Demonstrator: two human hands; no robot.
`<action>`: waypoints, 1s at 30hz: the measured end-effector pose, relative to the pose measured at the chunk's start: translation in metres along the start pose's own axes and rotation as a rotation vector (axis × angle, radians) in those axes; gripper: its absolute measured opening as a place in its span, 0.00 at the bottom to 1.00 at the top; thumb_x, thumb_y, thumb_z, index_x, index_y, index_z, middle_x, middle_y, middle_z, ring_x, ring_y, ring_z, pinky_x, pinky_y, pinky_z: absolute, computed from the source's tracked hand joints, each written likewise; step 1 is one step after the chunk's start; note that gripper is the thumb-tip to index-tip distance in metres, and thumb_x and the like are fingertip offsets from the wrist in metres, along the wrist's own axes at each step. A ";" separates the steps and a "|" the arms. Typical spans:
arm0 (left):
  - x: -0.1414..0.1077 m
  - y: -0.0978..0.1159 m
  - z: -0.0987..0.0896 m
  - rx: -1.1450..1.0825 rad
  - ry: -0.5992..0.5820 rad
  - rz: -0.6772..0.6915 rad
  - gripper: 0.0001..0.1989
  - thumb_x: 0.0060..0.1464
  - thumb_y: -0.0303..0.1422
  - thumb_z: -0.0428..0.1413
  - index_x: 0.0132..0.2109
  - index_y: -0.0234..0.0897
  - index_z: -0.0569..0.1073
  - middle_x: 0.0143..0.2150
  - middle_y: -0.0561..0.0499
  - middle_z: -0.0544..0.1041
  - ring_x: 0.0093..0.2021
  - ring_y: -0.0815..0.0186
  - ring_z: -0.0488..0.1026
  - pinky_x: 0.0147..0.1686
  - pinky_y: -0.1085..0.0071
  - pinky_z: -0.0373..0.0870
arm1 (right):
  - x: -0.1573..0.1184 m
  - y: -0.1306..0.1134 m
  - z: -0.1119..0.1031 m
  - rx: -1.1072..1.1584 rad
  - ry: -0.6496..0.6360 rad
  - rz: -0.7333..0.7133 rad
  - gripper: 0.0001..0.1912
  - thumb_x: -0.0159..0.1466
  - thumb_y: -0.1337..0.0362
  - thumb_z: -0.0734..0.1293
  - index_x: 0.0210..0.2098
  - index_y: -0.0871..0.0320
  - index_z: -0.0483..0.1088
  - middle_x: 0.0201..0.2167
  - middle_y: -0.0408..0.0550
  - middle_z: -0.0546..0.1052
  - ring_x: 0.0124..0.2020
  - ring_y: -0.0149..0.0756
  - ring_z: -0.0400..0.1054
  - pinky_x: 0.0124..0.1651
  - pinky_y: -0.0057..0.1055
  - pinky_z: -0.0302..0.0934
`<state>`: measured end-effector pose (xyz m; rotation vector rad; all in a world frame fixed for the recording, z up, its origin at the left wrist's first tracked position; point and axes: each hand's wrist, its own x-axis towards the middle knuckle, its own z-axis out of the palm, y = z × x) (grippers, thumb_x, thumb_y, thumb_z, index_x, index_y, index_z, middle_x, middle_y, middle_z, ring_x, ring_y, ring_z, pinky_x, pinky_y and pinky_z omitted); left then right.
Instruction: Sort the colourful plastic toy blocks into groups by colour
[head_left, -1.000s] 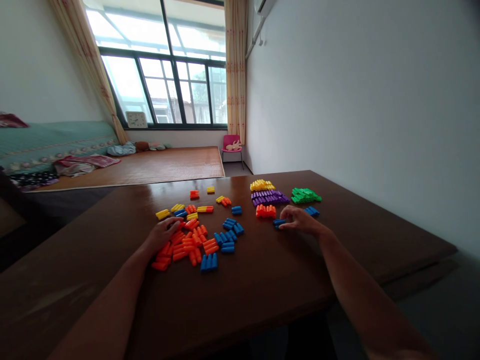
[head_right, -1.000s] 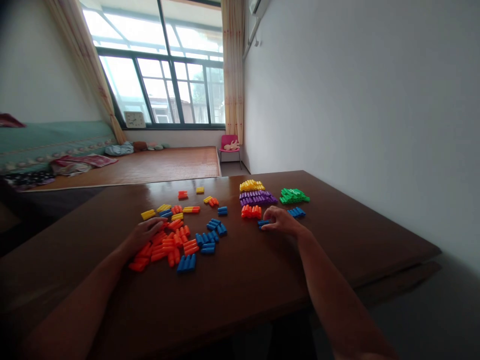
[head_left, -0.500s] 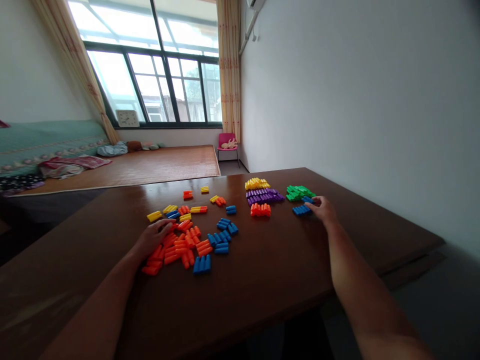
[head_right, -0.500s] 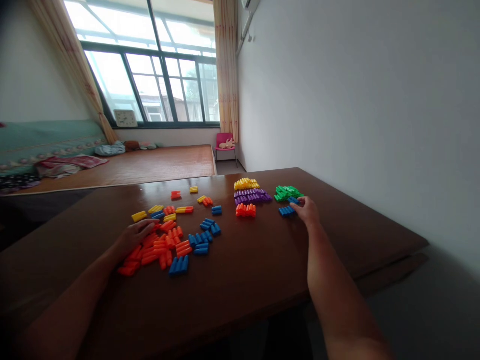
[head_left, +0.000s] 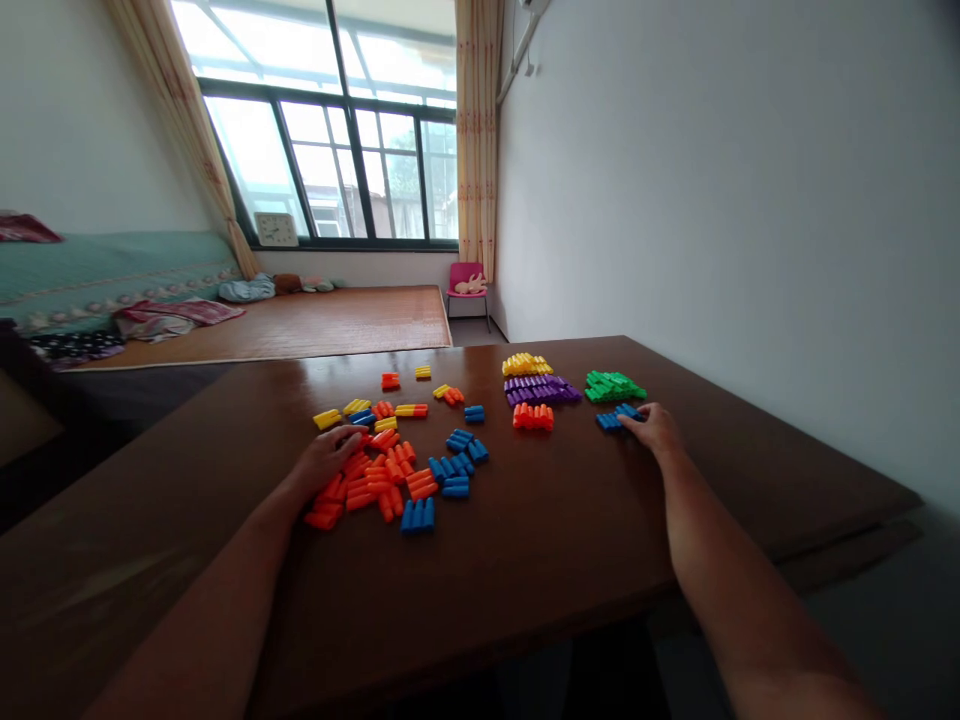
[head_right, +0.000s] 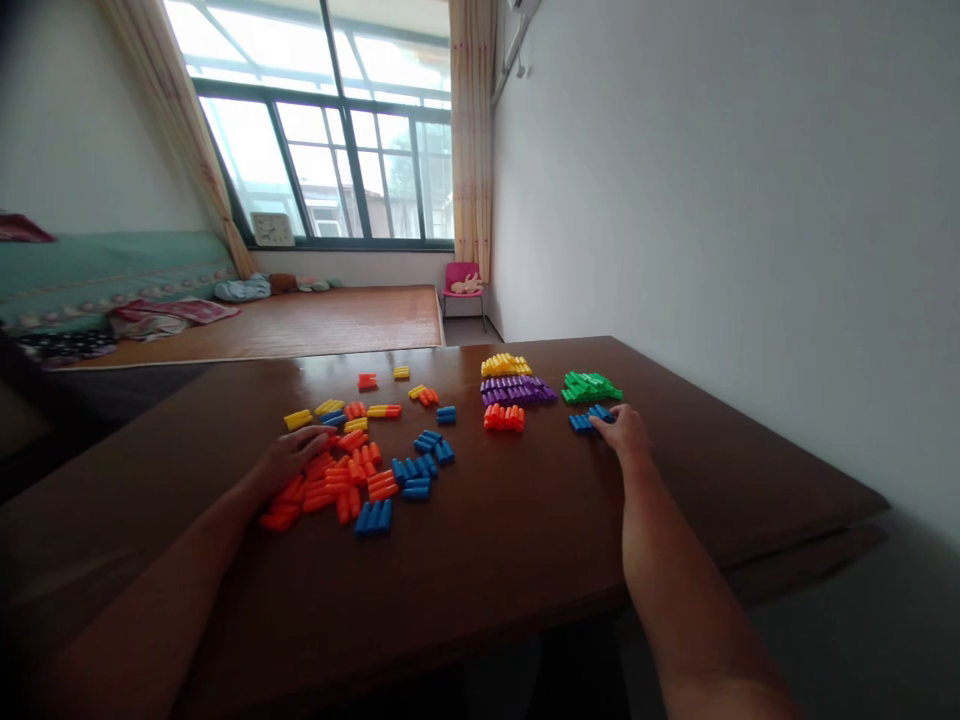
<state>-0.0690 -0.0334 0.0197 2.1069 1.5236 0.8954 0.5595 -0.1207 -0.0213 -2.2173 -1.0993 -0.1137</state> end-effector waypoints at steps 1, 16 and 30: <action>0.000 -0.001 0.000 -0.003 0.004 0.005 0.33 0.48 0.58 0.49 0.46 0.36 0.78 0.47 0.46 0.79 0.47 0.55 0.74 0.49 0.66 0.68 | 0.000 0.000 -0.001 0.002 -0.006 -0.001 0.27 0.47 0.43 0.70 0.37 0.58 0.70 0.35 0.55 0.75 0.35 0.44 0.70 0.35 0.36 0.62; 0.003 -0.012 0.009 -0.031 0.020 0.032 0.26 0.52 0.50 0.49 0.47 0.36 0.78 0.45 0.46 0.79 0.45 0.56 0.74 0.46 0.65 0.69 | -0.125 -0.183 0.009 0.288 -0.432 -0.918 0.14 0.65 0.56 0.61 0.44 0.56 0.71 0.43 0.50 0.75 0.37 0.35 0.70 0.43 0.33 0.63; 0.007 -0.019 0.010 0.008 -0.012 0.023 0.28 0.53 0.52 0.47 0.49 0.36 0.76 0.48 0.46 0.78 0.47 0.56 0.74 0.47 0.65 0.68 | -0.137 -0.265 0.032 0.420 -0.619 -0.689 0.15 0.55 0.55 0.71 0.37 0.57 0.74 0.35 0.47 0.76 0.34 0.34 0.70 0.37 0.29 0.65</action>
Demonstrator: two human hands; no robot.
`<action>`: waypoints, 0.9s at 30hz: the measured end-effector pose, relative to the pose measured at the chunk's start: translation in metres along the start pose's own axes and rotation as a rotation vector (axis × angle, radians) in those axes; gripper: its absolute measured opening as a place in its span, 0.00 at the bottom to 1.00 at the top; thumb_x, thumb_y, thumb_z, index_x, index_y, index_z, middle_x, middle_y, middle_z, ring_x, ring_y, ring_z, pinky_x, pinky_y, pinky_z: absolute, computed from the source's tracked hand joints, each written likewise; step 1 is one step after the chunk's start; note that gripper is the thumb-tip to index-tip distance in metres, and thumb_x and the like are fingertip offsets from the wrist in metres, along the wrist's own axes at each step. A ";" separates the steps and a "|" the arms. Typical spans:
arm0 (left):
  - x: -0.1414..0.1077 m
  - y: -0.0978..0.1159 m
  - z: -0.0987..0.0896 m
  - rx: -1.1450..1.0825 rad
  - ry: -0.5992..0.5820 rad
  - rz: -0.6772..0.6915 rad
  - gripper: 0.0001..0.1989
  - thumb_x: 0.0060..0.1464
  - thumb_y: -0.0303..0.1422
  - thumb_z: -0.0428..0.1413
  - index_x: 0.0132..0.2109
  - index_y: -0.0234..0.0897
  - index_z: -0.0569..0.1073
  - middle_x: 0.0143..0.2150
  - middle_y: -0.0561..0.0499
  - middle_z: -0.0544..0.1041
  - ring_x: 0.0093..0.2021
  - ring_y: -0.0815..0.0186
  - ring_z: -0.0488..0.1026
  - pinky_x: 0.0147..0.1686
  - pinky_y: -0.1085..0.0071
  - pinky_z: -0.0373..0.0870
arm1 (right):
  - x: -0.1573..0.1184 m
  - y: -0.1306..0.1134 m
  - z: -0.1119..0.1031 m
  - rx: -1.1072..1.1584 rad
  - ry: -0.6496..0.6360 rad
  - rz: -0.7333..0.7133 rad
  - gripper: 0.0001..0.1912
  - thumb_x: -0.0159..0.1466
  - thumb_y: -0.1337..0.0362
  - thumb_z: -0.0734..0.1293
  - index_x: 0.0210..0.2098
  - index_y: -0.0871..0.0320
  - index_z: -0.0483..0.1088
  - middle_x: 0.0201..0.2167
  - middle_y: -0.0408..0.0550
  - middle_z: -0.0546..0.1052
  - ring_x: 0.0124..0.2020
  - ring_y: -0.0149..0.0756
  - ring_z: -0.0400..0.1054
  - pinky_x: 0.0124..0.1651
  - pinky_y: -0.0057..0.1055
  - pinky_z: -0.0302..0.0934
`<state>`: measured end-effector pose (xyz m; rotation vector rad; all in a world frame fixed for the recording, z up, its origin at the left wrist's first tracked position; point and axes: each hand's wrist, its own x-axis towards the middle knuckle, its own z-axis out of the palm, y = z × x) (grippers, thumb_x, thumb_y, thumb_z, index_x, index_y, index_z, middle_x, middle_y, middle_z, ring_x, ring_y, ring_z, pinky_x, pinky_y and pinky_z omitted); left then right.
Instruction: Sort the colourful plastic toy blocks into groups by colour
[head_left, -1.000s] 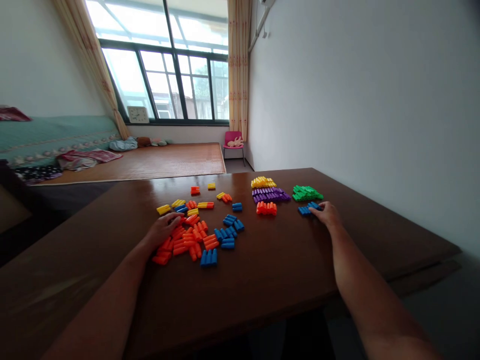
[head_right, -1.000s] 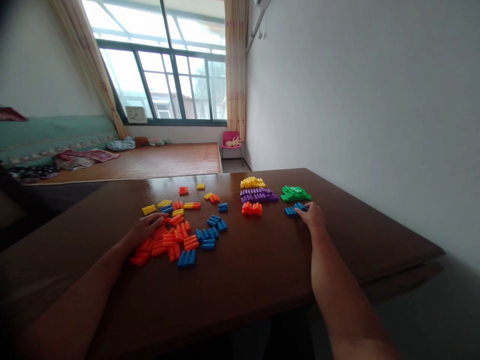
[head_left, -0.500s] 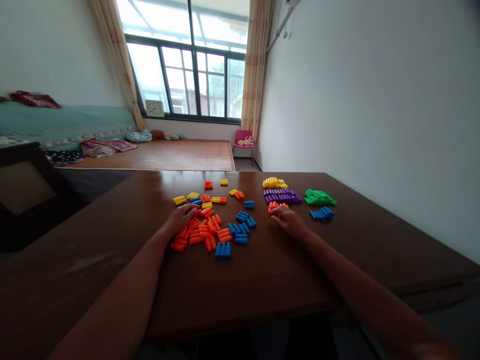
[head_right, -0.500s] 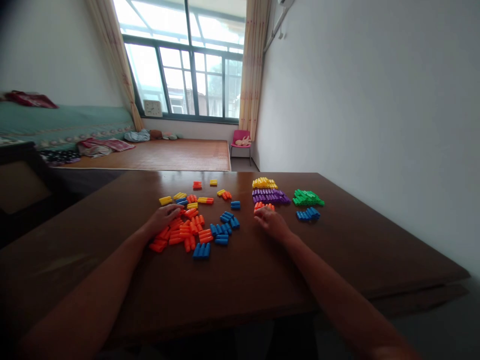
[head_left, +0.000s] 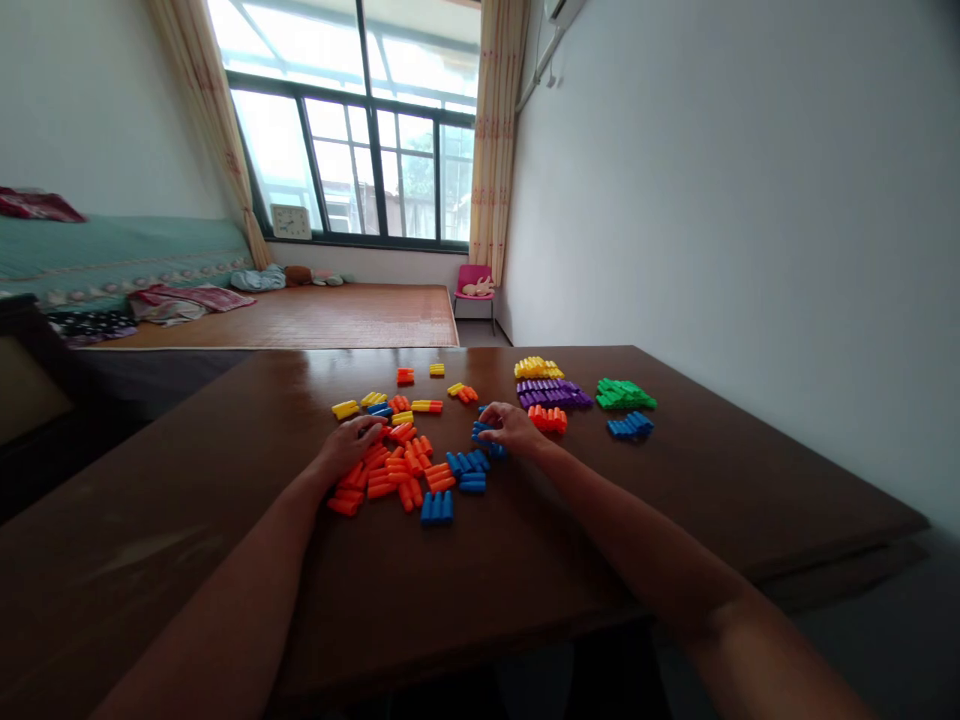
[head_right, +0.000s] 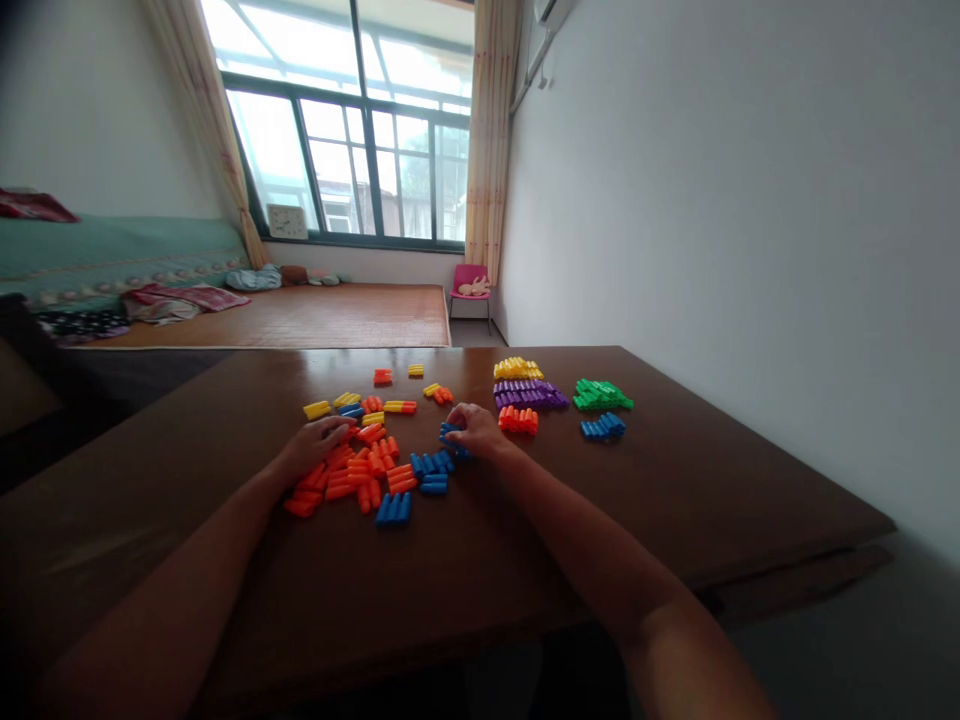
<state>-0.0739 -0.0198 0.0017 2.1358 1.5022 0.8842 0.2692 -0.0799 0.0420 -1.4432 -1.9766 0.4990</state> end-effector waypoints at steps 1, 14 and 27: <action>0.000 0.000 0.000 -0.002 -0.004 -0.002 0.29 0.53 0.52 0.47 0.50 0.36 0.76 0.48 0.46 0.78 0.47 0.56 0.74 0.48 0.65 0.68 | -0.004 0.005 -0.009 0.030 0.057 -0.004 0.14 0.55 0.56 0.71 0.37 0.58 0.73 0.34 0.46 0.76 0.34 0.34 0.71 0.36 0.29 0.65; 0.000 0.006 -0.006 0.007 -0.014 -0.023 0.31 0.49 0.55 0.48 0.48 0.37 0.77 0.47 0.47 0.79 0.47 0.55 0.74 0.46 0.65 0.70 | -0.102 0.149 -0.146 -0.443 0.628 0.632 0.11 0.56 0.54 0.68 0.31 0.55 0.71 0.30 0.46 0.77 0.30 0.35 0.70 0.32 0.29 0.59; -0.002 0.009 -0.007 -0.015 -0.009 -0.008 0.32 0.49 0.57 0.49 0.47 0.37 0.77 0.46 0.46 0.79 0.46 0.55 0.74 0.47 0.65 0.69 | -0.100 0.152 -0.129 -0.557 0.508 0.387 0.07 0.56 0.59 0.69 0.34 0.53 0.75 0.35 0.46 0.72 0.35 0.34 0.67 0.36 0.28 0.59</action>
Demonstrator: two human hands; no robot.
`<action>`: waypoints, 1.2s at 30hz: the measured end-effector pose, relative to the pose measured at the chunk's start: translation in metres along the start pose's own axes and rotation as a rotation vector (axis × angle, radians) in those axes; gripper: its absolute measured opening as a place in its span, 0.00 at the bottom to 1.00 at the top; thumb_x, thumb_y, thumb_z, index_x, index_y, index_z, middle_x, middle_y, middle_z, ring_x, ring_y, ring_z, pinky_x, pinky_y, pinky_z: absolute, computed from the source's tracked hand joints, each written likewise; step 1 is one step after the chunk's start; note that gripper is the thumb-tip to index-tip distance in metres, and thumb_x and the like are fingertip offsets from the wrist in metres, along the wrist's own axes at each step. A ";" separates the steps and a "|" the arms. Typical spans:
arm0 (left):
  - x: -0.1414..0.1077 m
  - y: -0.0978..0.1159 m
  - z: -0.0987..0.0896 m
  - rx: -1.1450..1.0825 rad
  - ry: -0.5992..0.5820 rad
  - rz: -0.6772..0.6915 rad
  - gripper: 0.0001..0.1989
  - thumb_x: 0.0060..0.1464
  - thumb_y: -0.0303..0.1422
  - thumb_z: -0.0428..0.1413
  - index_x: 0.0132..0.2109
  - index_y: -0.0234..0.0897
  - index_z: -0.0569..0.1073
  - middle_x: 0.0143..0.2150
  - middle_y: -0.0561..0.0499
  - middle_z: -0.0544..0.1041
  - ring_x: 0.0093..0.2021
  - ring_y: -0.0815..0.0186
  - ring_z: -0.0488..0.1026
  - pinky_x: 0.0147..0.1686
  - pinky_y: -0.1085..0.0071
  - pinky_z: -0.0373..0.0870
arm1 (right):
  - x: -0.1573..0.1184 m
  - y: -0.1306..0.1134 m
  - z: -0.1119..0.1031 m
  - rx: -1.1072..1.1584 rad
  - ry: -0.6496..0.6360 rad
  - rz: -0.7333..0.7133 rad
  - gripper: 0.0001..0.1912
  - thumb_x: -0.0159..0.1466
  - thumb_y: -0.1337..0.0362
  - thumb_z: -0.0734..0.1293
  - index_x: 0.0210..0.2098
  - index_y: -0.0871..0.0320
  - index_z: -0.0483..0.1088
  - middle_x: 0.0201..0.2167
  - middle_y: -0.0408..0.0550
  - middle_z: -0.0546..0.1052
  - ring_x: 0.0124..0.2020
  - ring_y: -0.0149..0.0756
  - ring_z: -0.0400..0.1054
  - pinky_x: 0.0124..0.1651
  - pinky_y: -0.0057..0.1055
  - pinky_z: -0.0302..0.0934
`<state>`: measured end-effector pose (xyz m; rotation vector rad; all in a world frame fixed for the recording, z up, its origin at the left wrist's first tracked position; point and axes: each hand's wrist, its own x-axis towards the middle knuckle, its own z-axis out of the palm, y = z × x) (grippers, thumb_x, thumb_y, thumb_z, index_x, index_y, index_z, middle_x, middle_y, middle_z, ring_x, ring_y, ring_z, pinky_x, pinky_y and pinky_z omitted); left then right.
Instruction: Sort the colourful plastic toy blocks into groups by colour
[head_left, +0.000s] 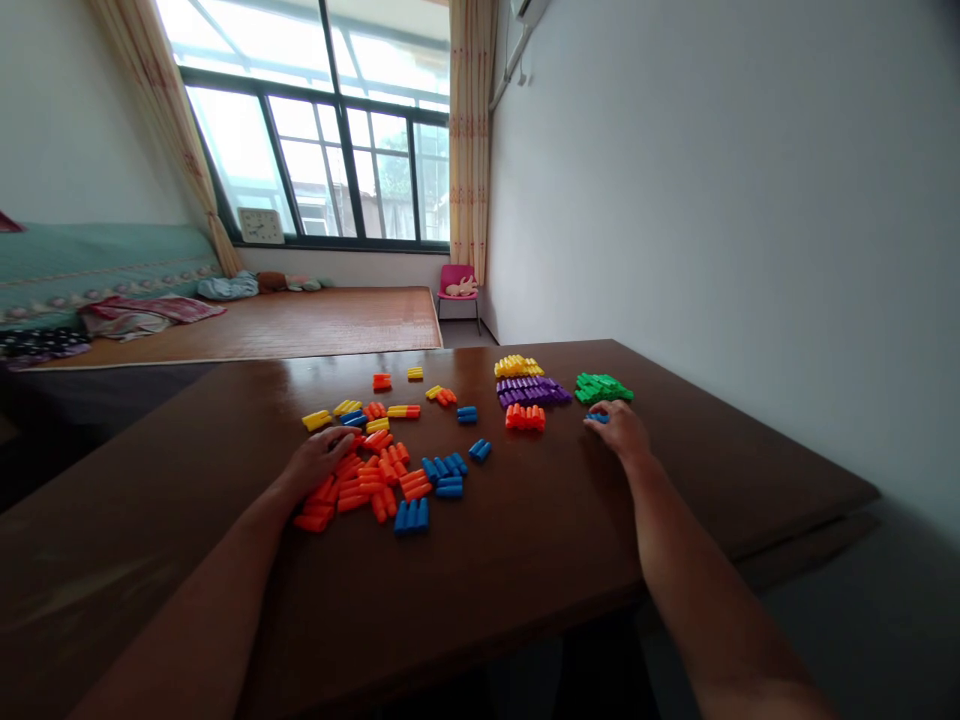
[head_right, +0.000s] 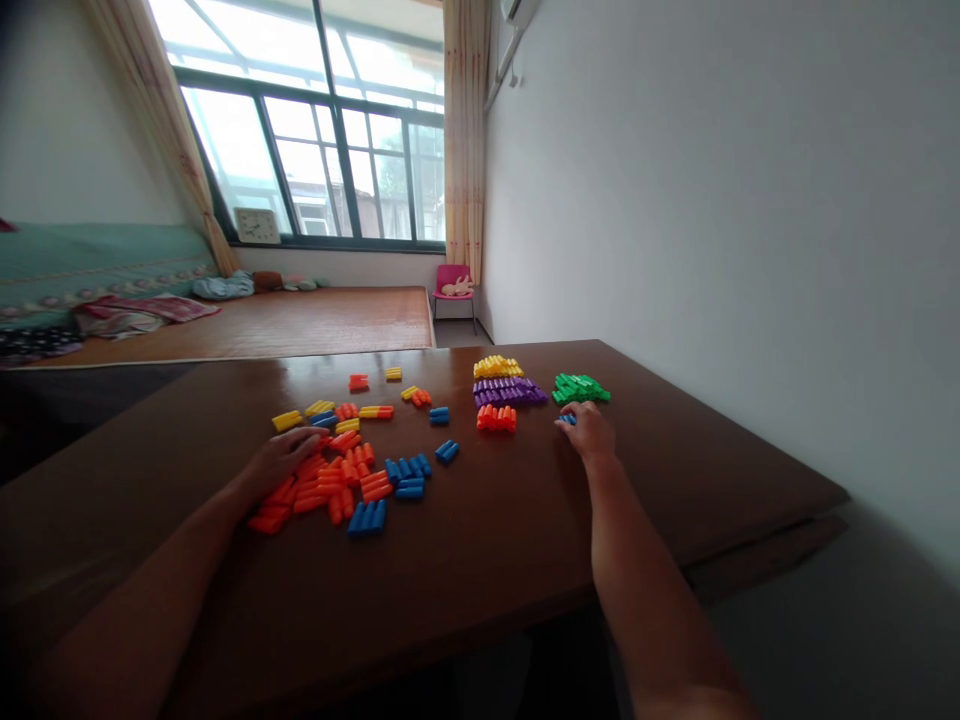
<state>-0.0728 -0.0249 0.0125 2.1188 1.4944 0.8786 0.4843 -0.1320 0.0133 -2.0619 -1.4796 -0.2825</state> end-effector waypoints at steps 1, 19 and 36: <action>-0.001 0.002 -0.001 0.003 0.006 0.002 0.32 0.48 0.58 0.49 0.47 0.38 0.77 0.46 0.46 0.79 0.46 0.55 0.74 0.47 0.65 0.69 | -0.001 0.001 0.002 0.000 -0.027 -0.015 0.07 0.55 0.61 0.69 0.34 0.53 0.75 0.35 0.45 0.71 0.35 0.34 0.67 0.37 0.28 0.59; -0.003 0.005 0.003 0.004 0.043 0.028 0.27 0.50 0.53 0.48 0.44 0.38 0.78 0.44 0.46 0.80 0.44 0.56 0.75 0.45 0.66 0.69 | -0.001 -0.207 0.058 0.145 -0.330 -0.663 0.20 0.63 0.70 0.62 0.55 0.61 0.66 0.57 0.56 0.68 0.58 0.42 0.60 0.61 0.40 0.53; 0.001 -0.005 0.003 0.017 0.013 0.059 0.28 0.51 0.54 0.48 0.46 0.38 0.78 0.46 0.46 0.79 0.47 0.56 0.74 0.49 0.65 0.68 | 0.042 -0.053 -0.010 0.422 0.148 -0.076 0.25 0.62 0.52 0.61 0.52 0.61 0.65 0.46 0.58 0.74 0.36 0.38 0.70 0.40 0.36 0.66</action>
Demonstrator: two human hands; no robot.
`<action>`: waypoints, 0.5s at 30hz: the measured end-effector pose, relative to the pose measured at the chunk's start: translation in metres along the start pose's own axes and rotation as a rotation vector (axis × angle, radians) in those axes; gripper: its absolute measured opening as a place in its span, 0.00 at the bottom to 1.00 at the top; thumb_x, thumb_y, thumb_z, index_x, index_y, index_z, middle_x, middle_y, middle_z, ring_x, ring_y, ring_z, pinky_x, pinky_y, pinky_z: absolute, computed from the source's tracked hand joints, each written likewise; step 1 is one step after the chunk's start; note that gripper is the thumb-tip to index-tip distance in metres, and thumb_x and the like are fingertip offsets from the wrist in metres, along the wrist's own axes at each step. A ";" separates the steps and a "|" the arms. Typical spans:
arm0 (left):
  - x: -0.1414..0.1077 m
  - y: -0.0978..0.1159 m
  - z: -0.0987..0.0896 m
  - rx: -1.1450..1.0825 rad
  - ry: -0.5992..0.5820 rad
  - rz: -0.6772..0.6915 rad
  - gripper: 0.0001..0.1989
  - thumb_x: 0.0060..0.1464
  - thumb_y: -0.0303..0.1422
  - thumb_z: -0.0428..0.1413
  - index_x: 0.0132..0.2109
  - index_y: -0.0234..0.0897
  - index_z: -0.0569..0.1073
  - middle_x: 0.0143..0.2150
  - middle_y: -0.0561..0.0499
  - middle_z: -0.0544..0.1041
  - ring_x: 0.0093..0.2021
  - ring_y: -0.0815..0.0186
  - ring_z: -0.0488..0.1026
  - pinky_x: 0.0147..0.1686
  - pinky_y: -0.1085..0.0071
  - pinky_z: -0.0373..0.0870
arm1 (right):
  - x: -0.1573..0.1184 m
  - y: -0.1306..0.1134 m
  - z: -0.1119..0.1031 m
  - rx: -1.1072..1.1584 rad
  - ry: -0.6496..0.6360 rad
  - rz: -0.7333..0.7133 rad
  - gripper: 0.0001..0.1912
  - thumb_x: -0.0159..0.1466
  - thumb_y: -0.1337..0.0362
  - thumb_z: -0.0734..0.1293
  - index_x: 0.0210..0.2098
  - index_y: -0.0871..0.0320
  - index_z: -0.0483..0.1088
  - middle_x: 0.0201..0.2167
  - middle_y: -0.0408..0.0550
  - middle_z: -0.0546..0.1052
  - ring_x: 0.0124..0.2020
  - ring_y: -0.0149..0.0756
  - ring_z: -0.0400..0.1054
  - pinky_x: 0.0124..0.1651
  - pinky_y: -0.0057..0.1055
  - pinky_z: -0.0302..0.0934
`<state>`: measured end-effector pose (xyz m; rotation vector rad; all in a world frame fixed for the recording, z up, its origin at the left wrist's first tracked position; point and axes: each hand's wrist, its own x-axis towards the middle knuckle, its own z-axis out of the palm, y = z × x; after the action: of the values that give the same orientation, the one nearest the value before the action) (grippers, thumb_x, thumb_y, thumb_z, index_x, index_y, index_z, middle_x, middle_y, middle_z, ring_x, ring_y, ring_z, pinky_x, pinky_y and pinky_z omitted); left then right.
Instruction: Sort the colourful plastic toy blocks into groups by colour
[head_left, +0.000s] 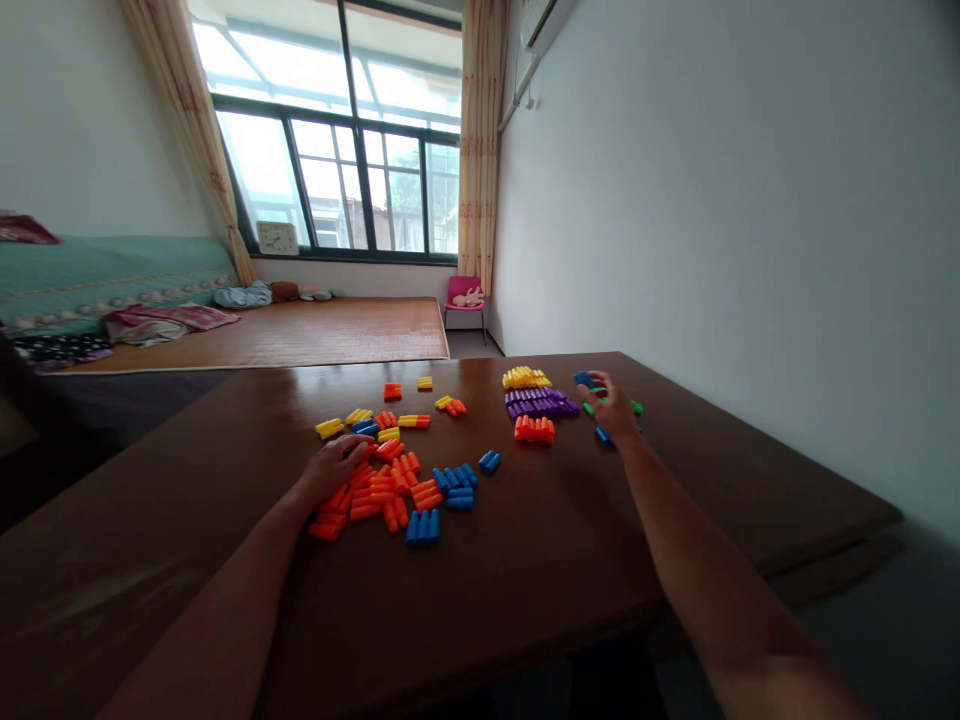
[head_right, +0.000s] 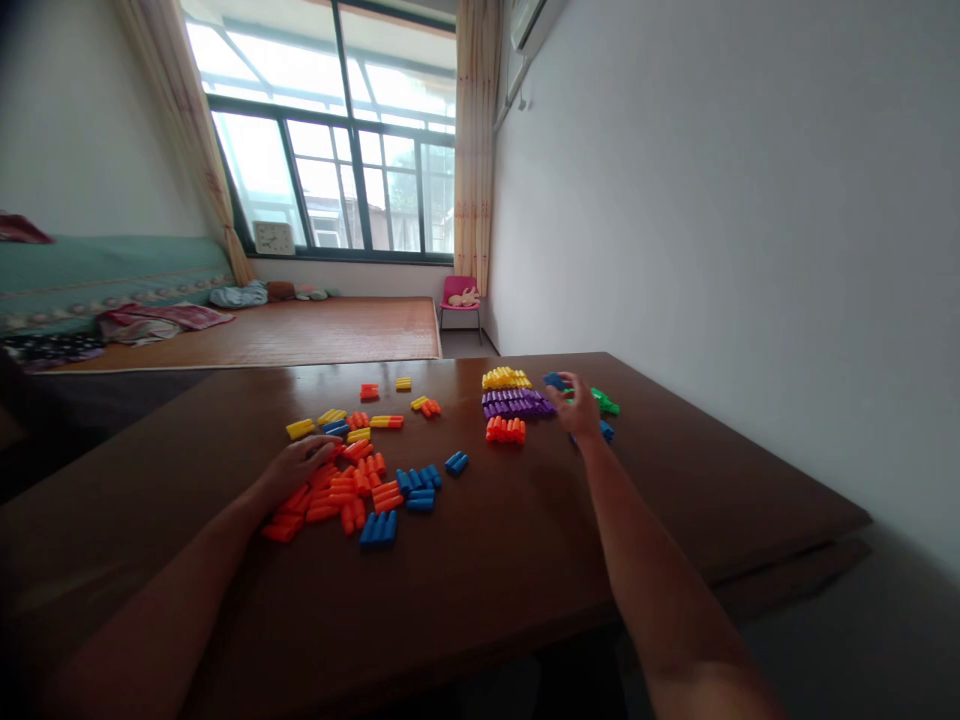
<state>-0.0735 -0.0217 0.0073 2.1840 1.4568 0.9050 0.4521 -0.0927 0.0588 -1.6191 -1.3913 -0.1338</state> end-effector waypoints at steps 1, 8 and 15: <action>0.001 -0.001 0.000 0.002 0.005 -0.005 0.29 0.51 0.54 0.48 0.46 0.38 0.78 0.46 0.46 0.79 0.47 0.55 0.74 0.49 0.65 0.68 | 0.000 0.030 -0.017 -0.033 0.093 0.089 0.25 0.60 0.51 0.62 0.51 0.61 0.66 0.45 0.58 0.75 0.36 0.38 0.70 0.40 0.35 0.65; 0.005 -0.009 0.000 0.006 -0.001 -0.023 0.30 0.50 0.57 0.48 0.46 0.40 0.77 0.48 0.47 0.79 0.48 0.55 0.74 0.50 0.65 0.68 | -0.034 0.153 -0.063 -0.372 -0.002 0.430 0.20 0.55 0.52 0.66 0.42 0.57 0.74 0.38 0.55 0.79 0.38 0.44 0.72 0.39 0.36 0.64; 0.003 -0.012 -0.001 -0.010 -0.008 -0.029 0.31 0.50 0.57 0.49 0.48 0.39 0.77 0.48 0.47 0.79 0.49 0.56 0.74 0.50 0.66 0.68 | -0.029 0.152 -0.059 -0.526 -0.055 0.439 0.19 0.61 0.54 0.59 0.41 0.54 0.78 0.38 0.54 0.79 0.35 0.42 0.73 0.35 0.32 0.62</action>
<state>-0.0814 -0.0145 0.0011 2.1509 1.4732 0.8909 0.5930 -0.1373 -0.0157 -2.3433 -1.0549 -0.2084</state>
